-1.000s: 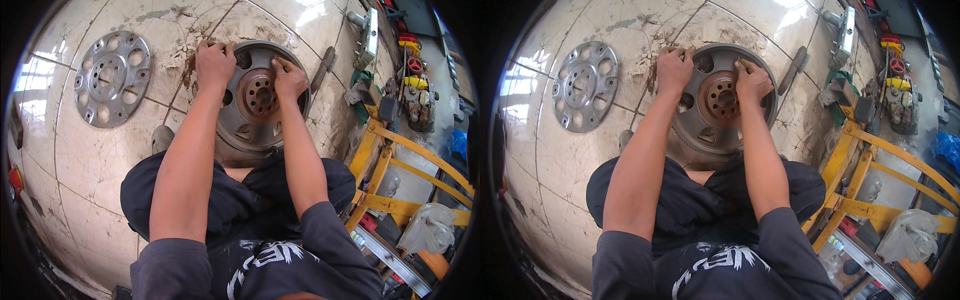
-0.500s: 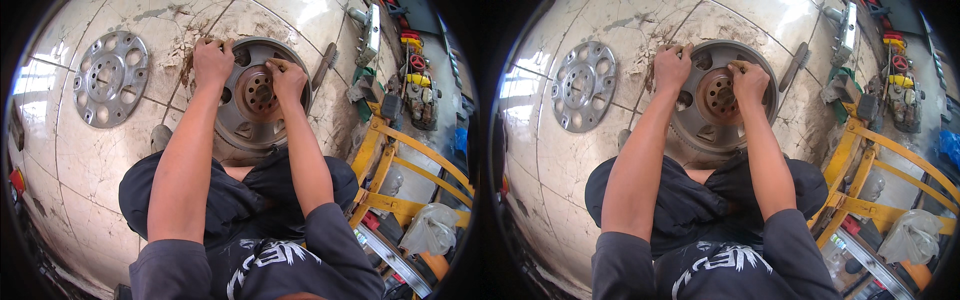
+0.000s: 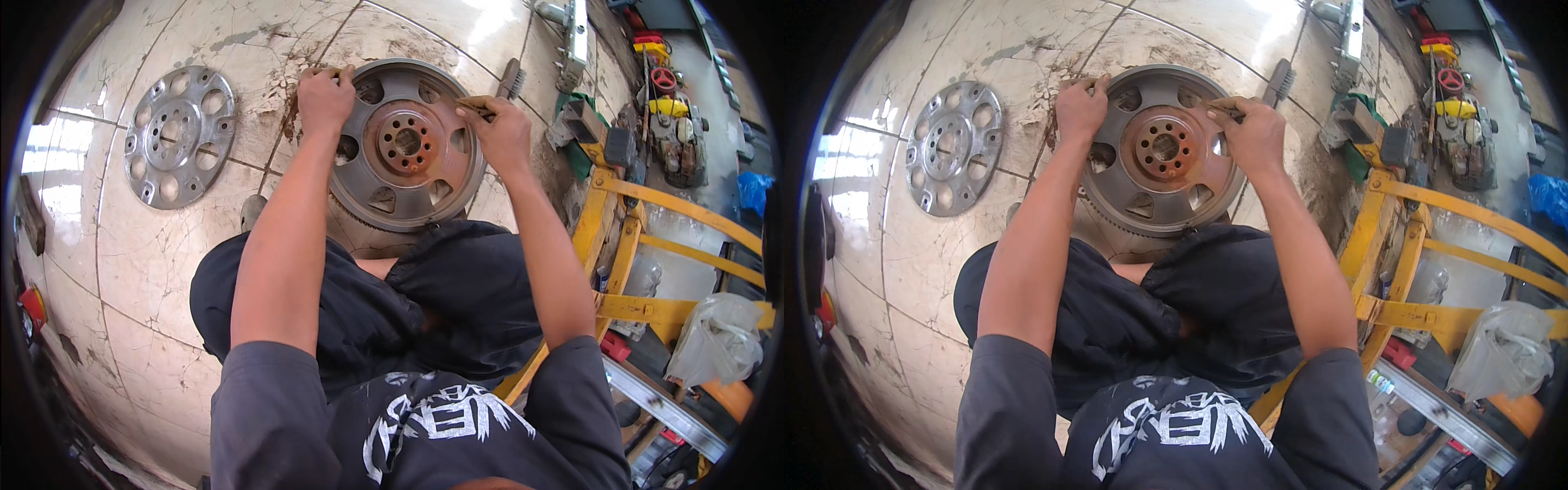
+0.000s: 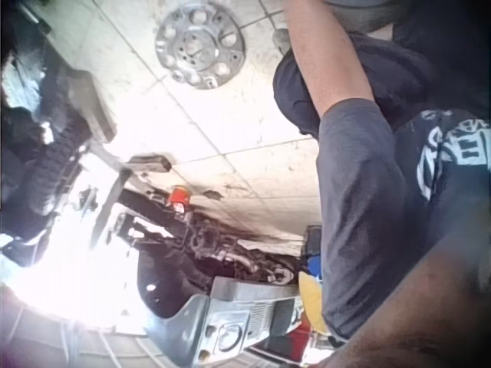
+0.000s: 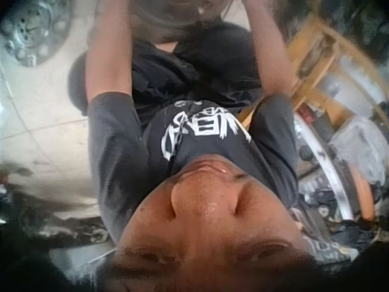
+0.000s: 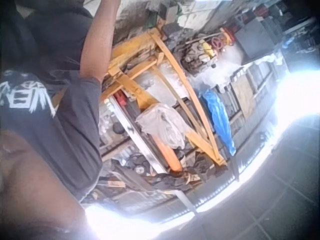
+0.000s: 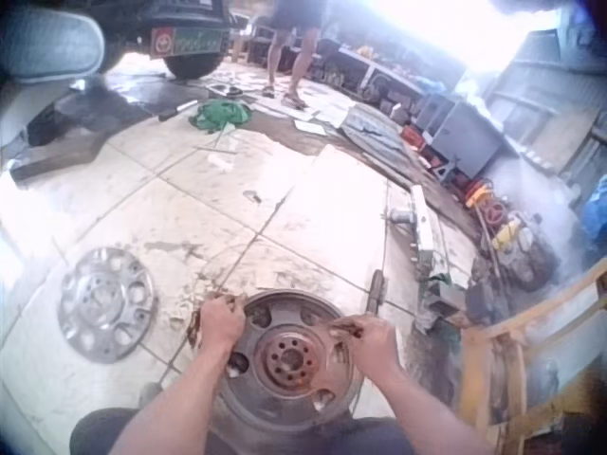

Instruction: The person scrubs the inner surface of a brake drum with a wire brush while sitting on the floor. The person rotates the drum to access different areas and continues scrubbing the interior.

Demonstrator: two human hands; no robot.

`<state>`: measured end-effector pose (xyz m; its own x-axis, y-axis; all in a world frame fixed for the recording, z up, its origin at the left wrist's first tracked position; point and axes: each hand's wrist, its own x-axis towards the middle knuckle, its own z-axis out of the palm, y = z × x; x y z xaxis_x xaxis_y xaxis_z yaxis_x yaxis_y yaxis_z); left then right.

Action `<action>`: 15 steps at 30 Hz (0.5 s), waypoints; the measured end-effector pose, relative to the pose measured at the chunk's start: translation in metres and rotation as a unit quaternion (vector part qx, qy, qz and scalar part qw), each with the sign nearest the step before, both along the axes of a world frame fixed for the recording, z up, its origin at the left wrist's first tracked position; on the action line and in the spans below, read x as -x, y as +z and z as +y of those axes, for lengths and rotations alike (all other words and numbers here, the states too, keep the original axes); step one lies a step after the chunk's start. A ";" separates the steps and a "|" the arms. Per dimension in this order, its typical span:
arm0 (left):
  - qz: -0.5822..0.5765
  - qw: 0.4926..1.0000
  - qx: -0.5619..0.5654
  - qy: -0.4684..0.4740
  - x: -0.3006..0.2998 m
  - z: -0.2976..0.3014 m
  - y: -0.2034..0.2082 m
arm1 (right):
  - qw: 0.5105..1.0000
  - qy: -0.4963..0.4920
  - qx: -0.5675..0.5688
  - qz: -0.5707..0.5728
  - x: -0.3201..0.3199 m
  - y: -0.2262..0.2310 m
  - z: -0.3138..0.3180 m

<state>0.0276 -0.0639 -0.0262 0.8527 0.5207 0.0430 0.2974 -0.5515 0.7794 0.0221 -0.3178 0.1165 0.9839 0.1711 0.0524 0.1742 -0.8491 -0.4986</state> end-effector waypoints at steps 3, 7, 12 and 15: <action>0.012 1.000 -0.002 0.001 0.000 0.005 0.010 | 0.999 0.003 -0.023 0.042 0.025 0.031 -0.014; -0.046 0.998 -0.044 -0.007 -0.003 -0.010 0.018 | 0.964 -0.154 -0.196 0.092 0.056 -0.009 -0.048; -0.011 0.989 0.049 -0.139 0.000 -0.036 0.077 | 0.972 -0.084 -0.211 0.055 0.025 0.004 -0.011; 0.062 0.962 0.175 -0.203 0.015 -0.064 0.098 | 0.961 -0.085 -0.236 0.112 0.010 -0.016 -0.011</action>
<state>0.0125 -0.1282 0.0717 0.9761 0.1085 -0.1885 0.2151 -0.3525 0.9107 0.0121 -0.3285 0.1005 0.9912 0.0164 -0.1313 -0.1032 -0.5253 -0.8446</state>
